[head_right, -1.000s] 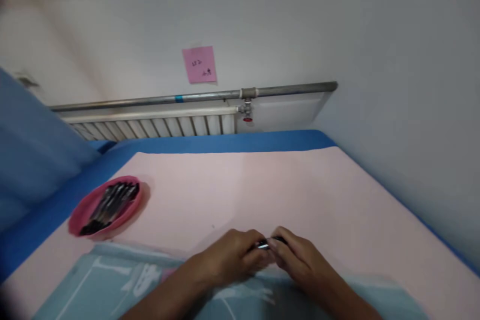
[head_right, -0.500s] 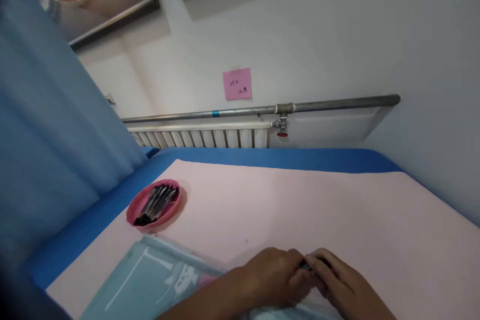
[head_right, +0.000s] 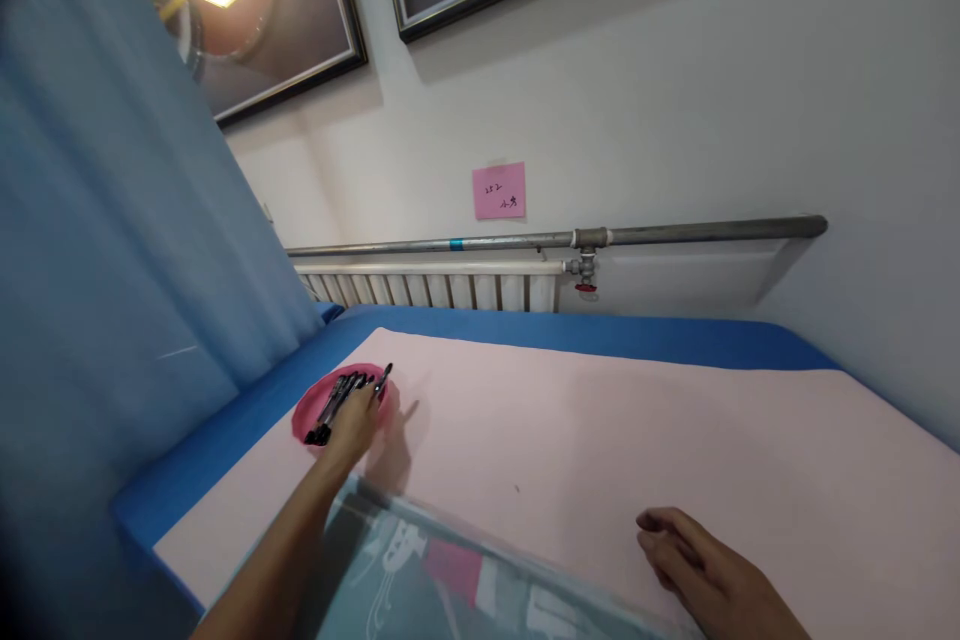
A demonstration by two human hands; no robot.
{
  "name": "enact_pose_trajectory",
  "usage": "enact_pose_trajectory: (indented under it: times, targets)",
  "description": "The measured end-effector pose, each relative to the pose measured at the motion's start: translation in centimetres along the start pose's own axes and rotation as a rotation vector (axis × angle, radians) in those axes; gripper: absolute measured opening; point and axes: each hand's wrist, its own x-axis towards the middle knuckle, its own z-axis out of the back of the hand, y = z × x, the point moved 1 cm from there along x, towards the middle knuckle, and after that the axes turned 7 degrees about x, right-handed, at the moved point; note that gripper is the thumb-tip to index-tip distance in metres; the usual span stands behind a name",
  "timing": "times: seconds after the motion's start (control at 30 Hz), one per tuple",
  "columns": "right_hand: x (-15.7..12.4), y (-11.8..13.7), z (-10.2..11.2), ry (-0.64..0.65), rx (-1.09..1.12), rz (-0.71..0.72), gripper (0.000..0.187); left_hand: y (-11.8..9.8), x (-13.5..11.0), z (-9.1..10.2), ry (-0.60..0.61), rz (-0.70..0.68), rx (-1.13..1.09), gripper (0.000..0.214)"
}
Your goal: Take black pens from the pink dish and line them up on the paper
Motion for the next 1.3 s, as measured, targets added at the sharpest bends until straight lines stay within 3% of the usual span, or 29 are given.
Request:
enact_pose_trajectory:
  times: [0.13,0.27,0.43,0.57,0.67,0.77,0.9,1.0,1.1,1.2,1.27,1.3]
  targets:
    - [-0.1,0.3,0.0,-0.004,-0.022,0.035,0.034,3.7,2.1,1.1,-0.061,0.079,0.149,0.024]
    - [-0.4,0.7,0.1,0.004,-0.046,0.075,0.032,4.5,1.8,1.6,-0.122,0.115,0.242,0.024]
    - [-0.8,1.2,0.1,-0.019,-0.09,0.077,0.03,3.7,-3.6,0.9,-0.165,-0.051,0.251,0.028]
    - [-1.3,1.8,0.2,-0.121,-0.189,0.19,0.026,2.9,-10.2,-2.0,-0.174,-0.23,0.159,0.028]
    - [-2.5,2.6,0.3,-0.252,-0.298,0.328,0.025,2.7,-13.8,-3.9,-0.218,-0.29,0.104,0.029]
    - [-4.2,3.0,0.1,-0.358,-0.355,0.452,0.026,3.0,-15.5,-4.7,-0.262,-0.333,0.084,0.029]
    - [-7.1,2.8,-0.5,-0.428,-0.394,0.573,0.024,3.6,-15.7,-4.7,-0.265,-0.345,0.04,0.028]
    - [-9.1,2.4,-1.3,-0.433,-0.417,0.604,0.022,2.7,-15.5,-3.2,-0.19,-0.286,-0.043,0.025]
    - [-10.8,2.1,-2.2,-0.415,-0.444,0.585,0.021,-0.4,-16.1,0.9,-0.026,-0.269,-0.256,0.024]
    - [-11.9,2.1,-2.8,-0.371,-0.472,0.543,0.021,-4.2,-18.3,5.9,0.147,-0.37,-0.533,0.028]
    - [-12.3,2.4,-2.9,-0.359,-0.493,0.523,0.02,-5.8,-20.1,7.6,0.222,-0.411,-0.596,0.031]
    - [-12.5,2.5,-2.9,-0.361,-0.507,0.513,0.02,-6.1,-20.8,7.6,0.193,-0.38,-0.586,0.031]
